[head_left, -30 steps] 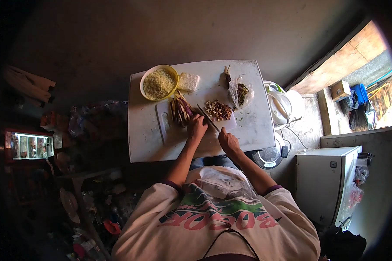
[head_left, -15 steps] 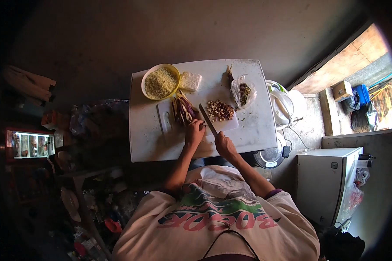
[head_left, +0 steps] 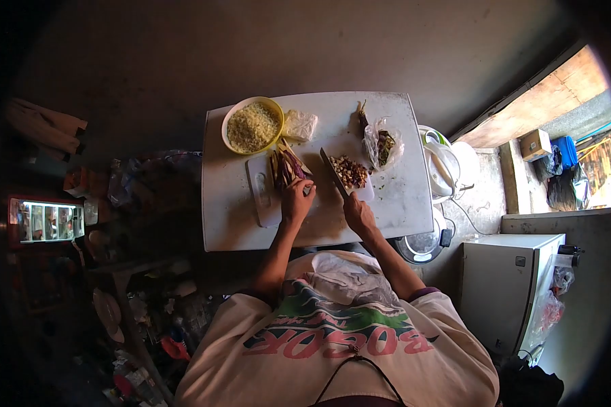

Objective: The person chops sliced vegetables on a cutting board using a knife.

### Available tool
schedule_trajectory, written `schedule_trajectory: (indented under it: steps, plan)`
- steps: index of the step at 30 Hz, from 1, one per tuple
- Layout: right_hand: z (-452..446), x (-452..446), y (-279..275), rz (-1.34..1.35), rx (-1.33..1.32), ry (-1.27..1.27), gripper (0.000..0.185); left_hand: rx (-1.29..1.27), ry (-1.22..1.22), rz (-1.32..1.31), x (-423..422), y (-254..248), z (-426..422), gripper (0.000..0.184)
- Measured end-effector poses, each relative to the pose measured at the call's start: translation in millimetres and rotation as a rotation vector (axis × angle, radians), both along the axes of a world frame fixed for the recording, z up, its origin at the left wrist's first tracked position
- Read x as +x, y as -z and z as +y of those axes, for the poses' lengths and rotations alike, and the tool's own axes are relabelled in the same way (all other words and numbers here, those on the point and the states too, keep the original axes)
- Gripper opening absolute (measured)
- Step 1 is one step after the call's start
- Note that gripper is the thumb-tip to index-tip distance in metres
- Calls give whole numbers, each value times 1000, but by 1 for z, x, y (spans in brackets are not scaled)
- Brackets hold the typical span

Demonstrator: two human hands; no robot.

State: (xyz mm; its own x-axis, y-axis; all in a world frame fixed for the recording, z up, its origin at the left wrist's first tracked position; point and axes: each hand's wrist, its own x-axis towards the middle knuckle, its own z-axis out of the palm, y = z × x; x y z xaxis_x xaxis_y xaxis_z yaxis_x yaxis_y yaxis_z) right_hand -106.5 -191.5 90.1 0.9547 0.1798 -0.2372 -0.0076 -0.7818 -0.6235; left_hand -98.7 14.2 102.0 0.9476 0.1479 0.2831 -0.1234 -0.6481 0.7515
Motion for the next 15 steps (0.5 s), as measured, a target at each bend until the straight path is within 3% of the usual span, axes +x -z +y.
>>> schedule_trajectory:
  steps: [3, 7, 11, 13, 15]
  plan:
    - [0, 8, -6, 5, 52, -24, 22, -51, -56, 182, 11, -16, 7, 14]
    - [3, 14, -13, -2, 126, -45, 21, -27, -79, 85, 35, -15, 24, 16]
    - [3, 23, -7, -74, 226, -84, 18, 139, -190, 86, 58, -15, 39, 26]
    - [3, 28, -16, 94, 198, -75, 21, 272, -241, 39, 67, -11, 45, 34]
    - [2, 30, -13, 57, 223, -82, 19, 305, -264, 47, 74, -8, 50, 32]
